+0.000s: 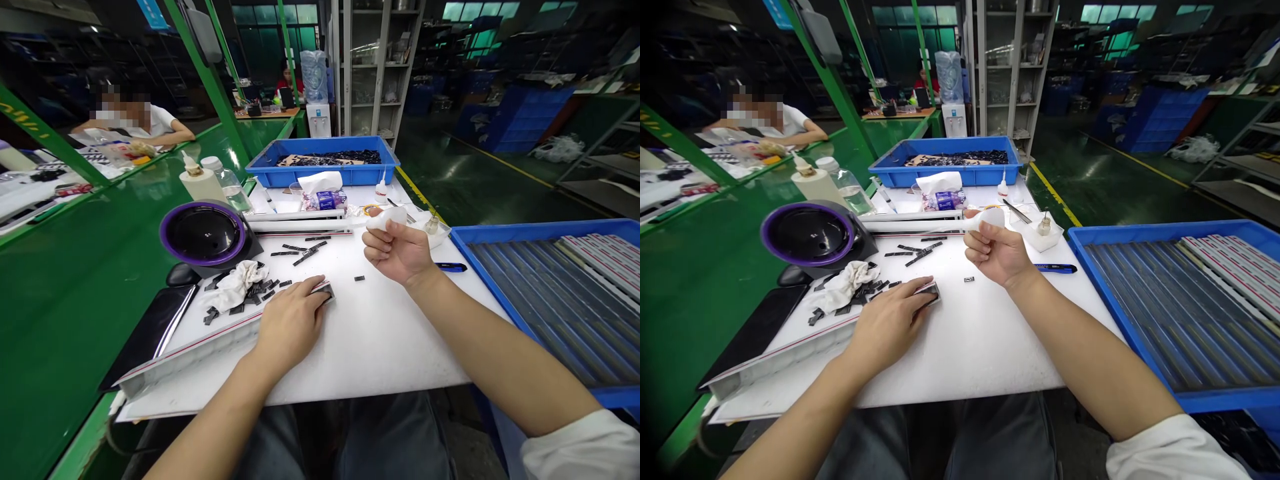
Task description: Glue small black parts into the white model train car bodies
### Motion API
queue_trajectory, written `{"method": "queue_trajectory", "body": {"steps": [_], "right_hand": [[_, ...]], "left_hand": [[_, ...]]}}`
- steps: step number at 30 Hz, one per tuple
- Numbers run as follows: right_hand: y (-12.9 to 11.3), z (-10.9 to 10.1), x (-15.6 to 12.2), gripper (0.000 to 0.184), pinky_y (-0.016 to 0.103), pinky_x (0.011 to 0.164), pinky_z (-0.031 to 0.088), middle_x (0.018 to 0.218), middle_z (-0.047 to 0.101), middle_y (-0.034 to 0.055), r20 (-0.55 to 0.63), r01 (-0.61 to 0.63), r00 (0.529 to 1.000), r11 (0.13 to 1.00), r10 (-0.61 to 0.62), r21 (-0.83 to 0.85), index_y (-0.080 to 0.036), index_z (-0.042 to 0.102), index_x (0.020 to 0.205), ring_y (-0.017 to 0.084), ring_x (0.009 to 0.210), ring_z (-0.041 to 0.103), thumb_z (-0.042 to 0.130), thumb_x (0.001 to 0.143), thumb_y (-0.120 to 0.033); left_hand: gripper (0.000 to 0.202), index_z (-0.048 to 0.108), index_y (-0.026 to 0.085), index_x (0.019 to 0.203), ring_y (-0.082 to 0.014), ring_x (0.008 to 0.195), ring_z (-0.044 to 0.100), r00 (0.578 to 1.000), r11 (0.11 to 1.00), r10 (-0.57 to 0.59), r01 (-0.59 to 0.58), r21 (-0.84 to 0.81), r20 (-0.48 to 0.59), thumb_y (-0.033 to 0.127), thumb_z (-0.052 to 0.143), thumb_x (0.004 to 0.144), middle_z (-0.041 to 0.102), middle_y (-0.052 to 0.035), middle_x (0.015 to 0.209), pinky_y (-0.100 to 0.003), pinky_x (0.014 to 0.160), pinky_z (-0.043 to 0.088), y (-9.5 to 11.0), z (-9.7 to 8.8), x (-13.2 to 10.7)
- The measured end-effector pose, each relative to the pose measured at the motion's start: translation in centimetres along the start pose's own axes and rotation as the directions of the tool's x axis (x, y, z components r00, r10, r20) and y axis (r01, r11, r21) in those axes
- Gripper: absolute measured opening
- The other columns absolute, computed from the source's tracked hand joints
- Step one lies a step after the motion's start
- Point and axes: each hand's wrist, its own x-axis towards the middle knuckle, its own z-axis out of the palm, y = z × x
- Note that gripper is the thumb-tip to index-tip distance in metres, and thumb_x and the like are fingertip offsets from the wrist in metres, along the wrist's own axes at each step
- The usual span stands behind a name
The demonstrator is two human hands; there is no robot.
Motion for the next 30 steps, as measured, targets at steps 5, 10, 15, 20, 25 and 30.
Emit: {"method": "queue_trajectory", "body": {"steps": [5,10,15,20,25,30], "right_hand": [[1.9,1.0,-0.3,0.038,0.021,0.041,0.018,0.047,0.029,-0.0079,-0.119,0.049,0.989,0.951,-0.090,-0.304,-0.019,0.058,0.071,0.006,0.042,0.021,0.062,0.081,-0.055],[3.7,1.7,-1.9,0.040,0.024,0.048,0.035,0.058,0.055,-0.0002,0.062,0.322,0.894,0.540,-0.443,-0.777,-0.016,0.064,0.068,0.008,0.050,0.046,0.060,0.086,-0.052],[4.4,1.7,-2.3,0.038,0.026,0.055,0.043,0.061,0.060,0.0022,0.319,0.472,0.823,0.252,-0.470,-0.845,-0.018,0.061,0.063,0.012,0.056,0.054,0.056,0.091,-0.043],[4.8,1.6,-2.0,0.042,0.026,0.055,0.044,0.060,0.060,0.0029,0.326,0.444,0.843,0.213,-0.428,-0.870,-0.019,0.057,0.060,0.012,0.057,0.054,0.052,0.092,-0.046],[5.1,1.7,-2.0,0.043,0.026,0.054,0.042,0.059,0.059,0.0024,0.329,0.440,0.850,0.210,-0.412,-0.873,-0.019,0.057,0.061,0.012,0.056,0.053,0.051,0.093,-0.047],[5.1,1.8,-2.0,0.044,0.026,0.054,0.039,0.058,0.058,0.0023,0.342,0.448,0.843,0.192,-0.415,-0.873,-0.018,0.054,0.059,0.011,0.054,0.051,0.049,0.093,-0.046]], "left_hand": [[0.030,0.071,0.026,0.106,-0.0264,0.111,0.062,1.000,1.000,-0.001,0.001,0.000,-0.024,0.027,0.044,0.093,0.060,0.0002,0.136,-0.045,0.091,0.053,-0.1,0.3,-0.2],[0.029,0.071,0.026,0.107,-0.0269,0.110,0.063,0.999,1.000,0.003,-0.004,-0.015,-0.050,0.027,0.046,0.092,0.060,-0.0008,0.135,-0.046,0.089,0.054,-0.1,0.6,-0.3],[0.030,0.070,0.026,0.111,-0.0275,0.111,0.062,0.998,0.999,0.000,-0.002,-0.032,-0.057,0.027,0.046,0.092,0.059,-0.0021,0.136,-0.046,0.090,0.053,0.0,0.6,-0.3],[0.029,0.071,0.027,0.108,-0.0269,0.109,0.063,0.999,0.999,-0.009,0.006,-0.048,-0.048,0.027,0.046,0.092,0.061,-0.0016,0.134,-0.045,0.089,0.053,-0.1,0.5,-0.3],[0.029,0.070,0.028,0.108,-0.0262,0.108,0.064,0.999,0.999,-0.021,0.019,-0.044,-0.028,0.025,0.046,0.092,0.061,0.0010,0.134,-0.045,0.088,0.054,0.0,0.2,-0.2],[0.028,0.071,0.027,0.107,-0.0264,0.110,0.063,0.999,0.998,-0.033,0.031,-0.054,-0.028,0.026,0.047,0.092,0.061,0.0009,0.134,-0.045,0.090,0.054,0.1,0.3,-0.2]]}}
